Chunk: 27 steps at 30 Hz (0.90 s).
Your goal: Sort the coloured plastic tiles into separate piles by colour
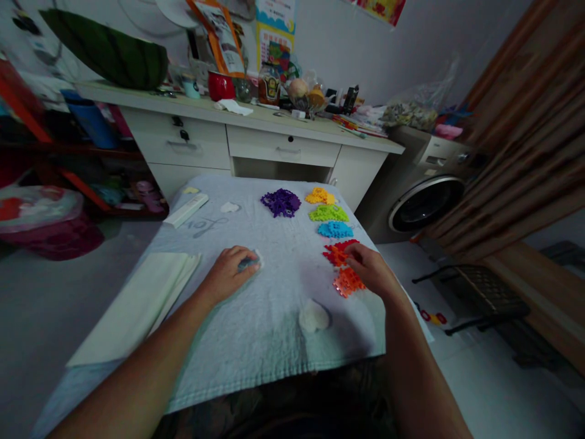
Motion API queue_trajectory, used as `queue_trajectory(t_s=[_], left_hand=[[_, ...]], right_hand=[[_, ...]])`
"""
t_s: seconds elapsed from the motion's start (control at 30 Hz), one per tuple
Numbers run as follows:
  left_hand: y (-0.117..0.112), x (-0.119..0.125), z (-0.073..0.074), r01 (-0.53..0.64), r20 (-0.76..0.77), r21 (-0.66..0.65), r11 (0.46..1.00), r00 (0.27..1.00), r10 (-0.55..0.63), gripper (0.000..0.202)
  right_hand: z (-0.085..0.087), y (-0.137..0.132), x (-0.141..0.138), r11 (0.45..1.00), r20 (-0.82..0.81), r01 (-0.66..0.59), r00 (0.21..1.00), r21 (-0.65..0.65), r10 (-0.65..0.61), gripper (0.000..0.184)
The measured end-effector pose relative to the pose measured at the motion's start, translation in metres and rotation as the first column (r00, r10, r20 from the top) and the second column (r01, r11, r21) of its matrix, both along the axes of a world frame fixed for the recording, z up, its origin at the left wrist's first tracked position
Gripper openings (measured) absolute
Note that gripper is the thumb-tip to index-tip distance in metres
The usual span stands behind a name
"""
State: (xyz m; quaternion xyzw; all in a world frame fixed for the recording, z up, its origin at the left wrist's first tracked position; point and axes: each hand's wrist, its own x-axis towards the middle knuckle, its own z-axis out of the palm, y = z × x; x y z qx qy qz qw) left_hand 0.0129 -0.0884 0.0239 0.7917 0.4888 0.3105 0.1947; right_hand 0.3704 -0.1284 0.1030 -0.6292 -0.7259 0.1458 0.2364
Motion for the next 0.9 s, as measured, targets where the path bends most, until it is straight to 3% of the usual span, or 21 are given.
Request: queue_trajectory(t_s=[0.17,0.33,0.57,0.73,0.9], left_hand=[[-0.001,0.000,0.000,-0.024,-0.027,0.000,1.000,0.999,0.024,0.032],[-0.001,-0.001,0.000,-0.031,-0.044,0.011,0.999,0.999,0.032,0.031],[0.001,-0.002,-0.004,-0.025,-0.054,0.009,1.000,0.998,0.025,0.033],[0.000,-0.001,-0.002,-0.033,-0.061,-0.003,0.999,0.998,0.032,0.033],[-0.001,-0.002,-0.004,-0.025,-0.083,0.015,1.000,0.996,0.026,0.031]], right_hand=[[-0.012,-0.013,0.034,0.989,-0.002,0.150,0.989,0.014,-0.150,0.023],[-0.025,-0.016,0.036,0.981,0.033,0.196,0.980,-0.010,-0.195,0.022],[-0.040,-0.012,0.038,0.969,0.190,0.225,0.952,0.105,-0.241,0.020],[-0.043,-0.017,0.044,0.937,-0.034,0.298,0.954,0.182,-0.297,0.026],[-0.052,-0.021,0.059,0.871,-0.172,0.447,0.892,0.203,-0.418,0.035]])
